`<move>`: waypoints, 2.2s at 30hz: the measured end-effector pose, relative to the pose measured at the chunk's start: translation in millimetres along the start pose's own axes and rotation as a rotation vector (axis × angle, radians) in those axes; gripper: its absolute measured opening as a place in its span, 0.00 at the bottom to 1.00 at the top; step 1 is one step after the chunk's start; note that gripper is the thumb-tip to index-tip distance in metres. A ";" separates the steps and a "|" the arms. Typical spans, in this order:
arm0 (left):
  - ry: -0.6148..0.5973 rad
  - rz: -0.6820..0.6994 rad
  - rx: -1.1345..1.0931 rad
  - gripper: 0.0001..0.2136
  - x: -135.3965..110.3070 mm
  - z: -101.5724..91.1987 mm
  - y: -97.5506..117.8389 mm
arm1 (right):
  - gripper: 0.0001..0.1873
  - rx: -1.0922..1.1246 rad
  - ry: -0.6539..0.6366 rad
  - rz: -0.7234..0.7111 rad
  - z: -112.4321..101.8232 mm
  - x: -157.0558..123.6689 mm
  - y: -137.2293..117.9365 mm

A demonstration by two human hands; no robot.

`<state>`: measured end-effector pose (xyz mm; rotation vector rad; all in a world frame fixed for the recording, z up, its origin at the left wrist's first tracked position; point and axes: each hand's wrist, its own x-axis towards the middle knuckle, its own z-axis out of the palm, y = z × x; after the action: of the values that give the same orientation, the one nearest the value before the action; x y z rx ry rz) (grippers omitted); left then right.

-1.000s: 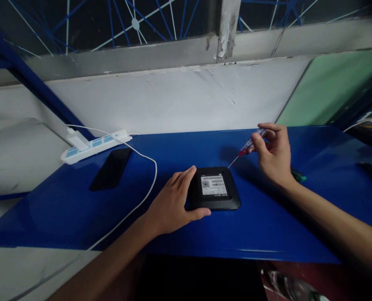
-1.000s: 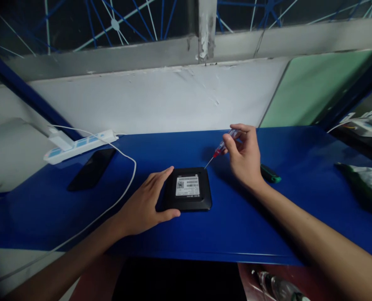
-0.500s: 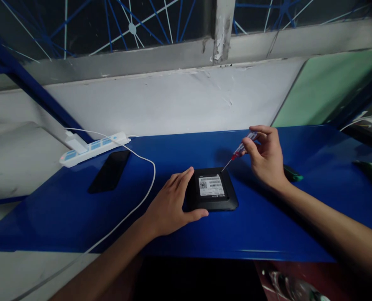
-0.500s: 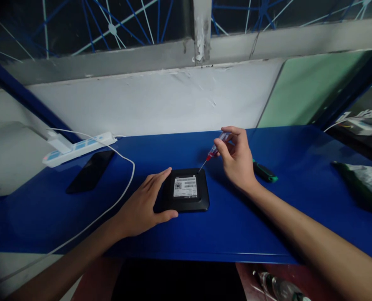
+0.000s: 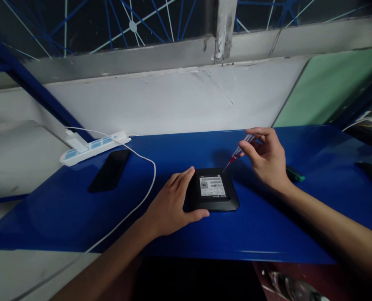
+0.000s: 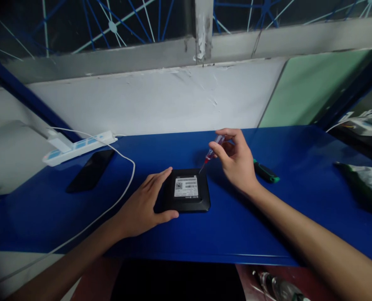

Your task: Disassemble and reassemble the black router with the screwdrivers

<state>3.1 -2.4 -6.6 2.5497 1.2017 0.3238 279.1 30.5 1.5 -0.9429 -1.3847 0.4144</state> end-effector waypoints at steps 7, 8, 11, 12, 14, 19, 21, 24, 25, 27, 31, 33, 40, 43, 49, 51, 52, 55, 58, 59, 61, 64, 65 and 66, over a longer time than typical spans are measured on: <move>-0.001 -0.012 0.006 0.47 0.0 0.8 -1.4 | 0.15 0.024 0.017 0.041 2.0 0.0 -6.5; 0.000 -0.013 0.006 0.47 0.0 0.7 -1.5 | 0.14 0.021 0.019 0.045 1.7 0.2 -6.7; 0.001 -0.010 -0.002 0.47 -0.2 0.3 -1.3 | 0.14 0.017 0.000 0.069 0.3 0.1 -6.9; 0.003 -0.005 -0.006 0.47 -0.3 0.1 -1.0 | 0.15 0.021 -0.014 0.080 0.1 -0.5 -7.0; 0.013 0.003 -0.016 0.47 -0.4 -0.2 -0.4 | 0.16 0.036 -0.047 0.108 0.3 -2.1 -7.6; 0.012 0.000 -0.018 0.47 -0.3 -0.7 0.7 | 0.14 0.061 -0.006 0.106 2.5 -2.9 -7.9; 0.003 -0.003 -0.013 0.47 -0.3 -0.5 0.5 | 0.12 0.037 0.029 0.078 2.0 -0.8 -7.0; -0.003 -0.013 -0.006 0.47 -0.3 -0.1 -0.3 | 0.11 0.013 0.042 0.076 -0.2 1.9 -7.0; -0.005 -0.016 -0.003 0.47 -0.4 0.0 -0.4 | 0.11 0.019 0.034 0.085 -0.8 2.1 -7.6; -0.005 -0.016 -0.003 0.47 -0.4 -0.1 -0.4 | 0.13 0.036 0.007 0.113 -1.3 1.1 -9.1; 0.007 0.003 -0.023 0.47 -0.4 -0.5 0.6 | 0.12 0.059 -0.029 0.154 0.1 -2.7 -9.7; 0.015 0.007 -0.026 0.47 -0.3 -0.6 1.0 | 0.11 0.052 -0.017 0.146 0.9 -3.5 -8.1; 0.027 0.020 -0.031 0.47 0.3 0.0 0.6 | 0.11 -0.006 -0.019 0.086 -0.1 -1.3 -2.7; 0.031 0.023 -0.032 0.47 0.3 0.1 0.7 | 0.11 -0.011 -0.009 0.088 -0.7 -0.7 -2.9; 0.020 0.011 -0.025 0.47 -0.6 0.2 0.1 | 0.10 0.024 0.034 0.111 -0.5 1.0 -7.3; 0.023 0.008 -0.027 0.47 -0.8 0.4 -0.3 | 0.11 0.033 0.029 0.120 -0.7 1.1 -9.8; 0.025 0.007 -0.028 0.47 -0.8 0.5 -0.5 | 0.13 0.033 0.018 0.125 -0.8 0.8 -11.0; 0.025 0.008 -0.028 0.47 -0.6 0.7 -1.0 | 0.14 0.039 -0.017 0.148 -0.7 -1.1 -13.5; 0.017 0.003 -0.032 0.47 -0.4 0.5 -1.1 | 0.12 0.048 -0.029 0.157 -0.1 -2.9 -12.1; 0.014 0.003 -0.031 0.47 -0.5 0.5 -1.0 | 0.12 0.045 -0.025 0.153 0.1 -3.2 -11.0; 0.012 0.007 -0.026 0.47 -0.6 0.3 -0.7 | 0.10 0.036 -0.003 0.140 0.3 -2.9 -8.4; 0.008 0.001 -0.019 0.47 -0.8 0.2 -0.3 | 0.08 0.006 0.038 0.118 -0.7 -0.9 -6.3; 0.005 -0.003 -0.019 0.47 -0.8 0.2 -0.3 | 0.08 -0.007 0.049 0.110 -1.4 0.0 -6.5; 0.005 -0.005 -0.020 0.47 -0.8 0.3 -0.4 | 0.08 -0.022 0.054 0.103 -2.2 0.9 -7.0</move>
<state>2.4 -2.9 -7.1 2.5299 1.2007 0.3393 279.4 26.4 7.6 -1.0397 -1.2970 0.4490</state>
